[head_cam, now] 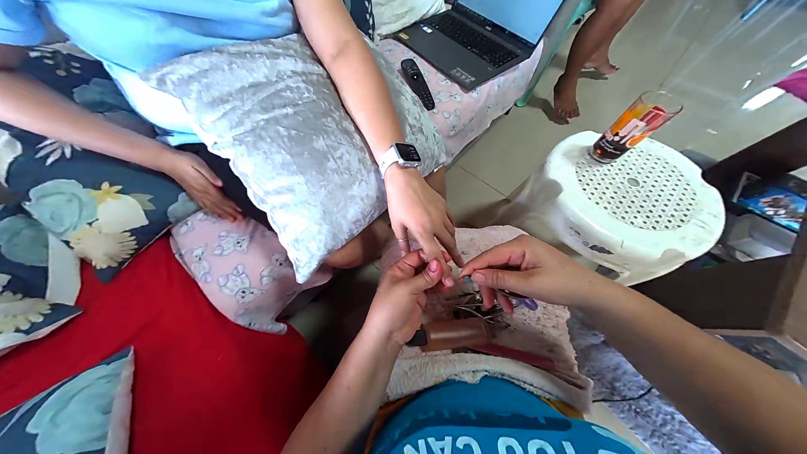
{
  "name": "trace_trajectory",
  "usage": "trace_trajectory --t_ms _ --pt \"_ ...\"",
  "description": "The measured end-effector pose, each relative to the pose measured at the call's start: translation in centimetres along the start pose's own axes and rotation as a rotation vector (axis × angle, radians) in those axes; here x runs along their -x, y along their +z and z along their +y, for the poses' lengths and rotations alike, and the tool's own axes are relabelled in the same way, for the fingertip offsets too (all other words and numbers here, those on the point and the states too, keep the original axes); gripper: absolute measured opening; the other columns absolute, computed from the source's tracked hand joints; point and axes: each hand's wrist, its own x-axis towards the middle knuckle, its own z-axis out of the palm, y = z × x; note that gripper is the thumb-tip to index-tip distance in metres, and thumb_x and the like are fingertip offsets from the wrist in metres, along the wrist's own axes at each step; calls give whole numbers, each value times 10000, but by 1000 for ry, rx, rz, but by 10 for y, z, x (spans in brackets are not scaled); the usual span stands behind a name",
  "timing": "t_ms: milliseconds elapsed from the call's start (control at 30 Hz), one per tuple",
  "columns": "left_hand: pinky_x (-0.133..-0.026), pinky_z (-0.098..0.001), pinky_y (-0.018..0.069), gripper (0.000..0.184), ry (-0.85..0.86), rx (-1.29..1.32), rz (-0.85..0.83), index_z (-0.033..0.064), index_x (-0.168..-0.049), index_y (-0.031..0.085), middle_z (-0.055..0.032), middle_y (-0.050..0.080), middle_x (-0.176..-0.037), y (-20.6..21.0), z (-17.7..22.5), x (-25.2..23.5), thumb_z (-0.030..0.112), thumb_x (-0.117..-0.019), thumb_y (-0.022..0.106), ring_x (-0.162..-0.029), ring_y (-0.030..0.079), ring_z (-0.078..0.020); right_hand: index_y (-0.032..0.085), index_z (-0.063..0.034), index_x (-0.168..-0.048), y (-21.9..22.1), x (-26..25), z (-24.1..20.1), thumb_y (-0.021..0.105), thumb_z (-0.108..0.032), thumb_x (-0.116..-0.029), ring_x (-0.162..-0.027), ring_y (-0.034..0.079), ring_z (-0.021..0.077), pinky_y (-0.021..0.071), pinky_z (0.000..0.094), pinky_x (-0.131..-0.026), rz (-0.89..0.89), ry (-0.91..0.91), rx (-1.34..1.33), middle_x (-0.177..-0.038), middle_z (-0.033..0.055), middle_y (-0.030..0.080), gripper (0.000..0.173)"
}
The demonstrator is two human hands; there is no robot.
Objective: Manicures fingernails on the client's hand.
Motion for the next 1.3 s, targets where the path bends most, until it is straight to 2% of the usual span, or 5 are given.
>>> trace_trajectory --t_ms 100,400,800,1000,1300 --pt "-806 -299 589 130 0 9 -2 29 -996 669 -56 700 -842 -1 2 -1 -16 -996 547 -788 688 -131 746 -56 -1138 -1 -7 1 578 -171 -1055 -546 613 -14 507 136 -486 -20 3 1 -749 -51 719 220" --pt "-801 -286 590 122 -16 4 3 18 -1003 670 -58 700 -857 0 1 -2 -25 -987 558 -788 686 -123 750 -48 -1152 -6 -11 1 581 -162 -1052 -594 645 -5 540 141 -538 -59 -20 5 -777 -40 736 227" --pt "-799 -280 587 125 -15 -14 15 14 -1001 667 -58 694 -851 2 1 -2 -33 -989 552 -789 681 -119 761 -49 -1135 -7 -14 -3 602 -147 -1038 -578 641 -23 512 123 -503 -57 16 51 -775 -40 749 209" --pt "-810 -285 587 115 -13 -21 22 17 -1003 667 -60 698 -870 3 0 -2 -36 -984 567 -803 683 -124 763 -45 -1101 -6 -16 -4 606 -145 -1036 -583 642 -16 530 131 -520 -64 13 79 -766 -42 738 197" --pt "-806 -280 590 113 -29 -28 48 9 -1010 669 -68 704 -886 3 1 -2 -41 -988 569 -798 689 -124 765 -77 -1093 -4 -17 -6 619 -180 -1030 -545 559 -63 456 95 -484 -31 32 162 -717 -85 670 190"
